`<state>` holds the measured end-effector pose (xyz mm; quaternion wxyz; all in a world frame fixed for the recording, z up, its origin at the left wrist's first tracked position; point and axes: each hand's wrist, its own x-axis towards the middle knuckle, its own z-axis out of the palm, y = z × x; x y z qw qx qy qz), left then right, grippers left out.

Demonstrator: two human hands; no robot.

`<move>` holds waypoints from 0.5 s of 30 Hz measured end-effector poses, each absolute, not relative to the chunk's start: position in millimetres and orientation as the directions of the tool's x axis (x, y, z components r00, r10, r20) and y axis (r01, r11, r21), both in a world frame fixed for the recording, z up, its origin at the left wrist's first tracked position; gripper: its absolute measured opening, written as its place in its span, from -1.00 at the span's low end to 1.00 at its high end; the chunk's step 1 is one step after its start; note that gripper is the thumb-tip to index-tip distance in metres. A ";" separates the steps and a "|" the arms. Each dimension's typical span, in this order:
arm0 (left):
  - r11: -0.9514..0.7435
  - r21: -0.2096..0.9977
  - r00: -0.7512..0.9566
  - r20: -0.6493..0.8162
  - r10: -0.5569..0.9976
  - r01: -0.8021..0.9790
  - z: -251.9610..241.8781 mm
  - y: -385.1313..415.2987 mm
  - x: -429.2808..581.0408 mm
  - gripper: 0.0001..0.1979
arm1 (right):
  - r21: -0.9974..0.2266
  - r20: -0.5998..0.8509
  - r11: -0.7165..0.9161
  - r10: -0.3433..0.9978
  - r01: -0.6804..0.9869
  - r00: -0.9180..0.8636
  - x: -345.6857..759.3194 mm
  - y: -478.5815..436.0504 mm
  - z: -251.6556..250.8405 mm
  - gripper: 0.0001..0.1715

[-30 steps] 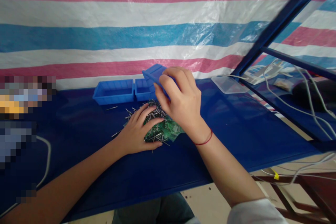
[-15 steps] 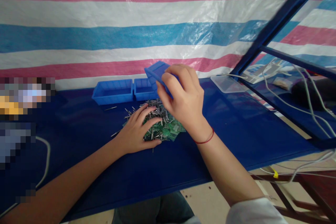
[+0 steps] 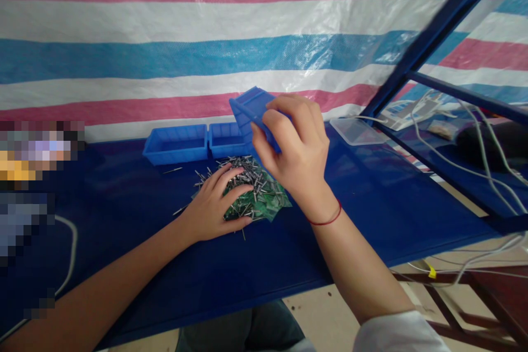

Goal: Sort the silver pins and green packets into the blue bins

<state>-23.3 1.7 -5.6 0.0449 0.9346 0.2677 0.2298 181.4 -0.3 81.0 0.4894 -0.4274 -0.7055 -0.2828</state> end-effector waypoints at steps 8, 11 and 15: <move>-0.848 0.228 0.749 0.398 0.529 0.478 -3.8 1.8 -23.0 -0.44 | -0.084 0.970 0.522 0.238 0.849 -0.051 183.0 -4.5 88.1 -0.83; -0.843 0.236 0.751 0.383 0.537 0.483 -3.3 1.5 -22.9 -0.45 | -0.222 0.969 0.483 0.203 0.847 0.138 194.7 3.9 87.9 -0.86; -0.841 0.236 0.752 0.376 0.541 0.486 -2.6 1.2 -22.9 -0.45 | -0.451 0.883 0.386 0.060 0.804 0.466 244.6 41.5 66.3 -0.88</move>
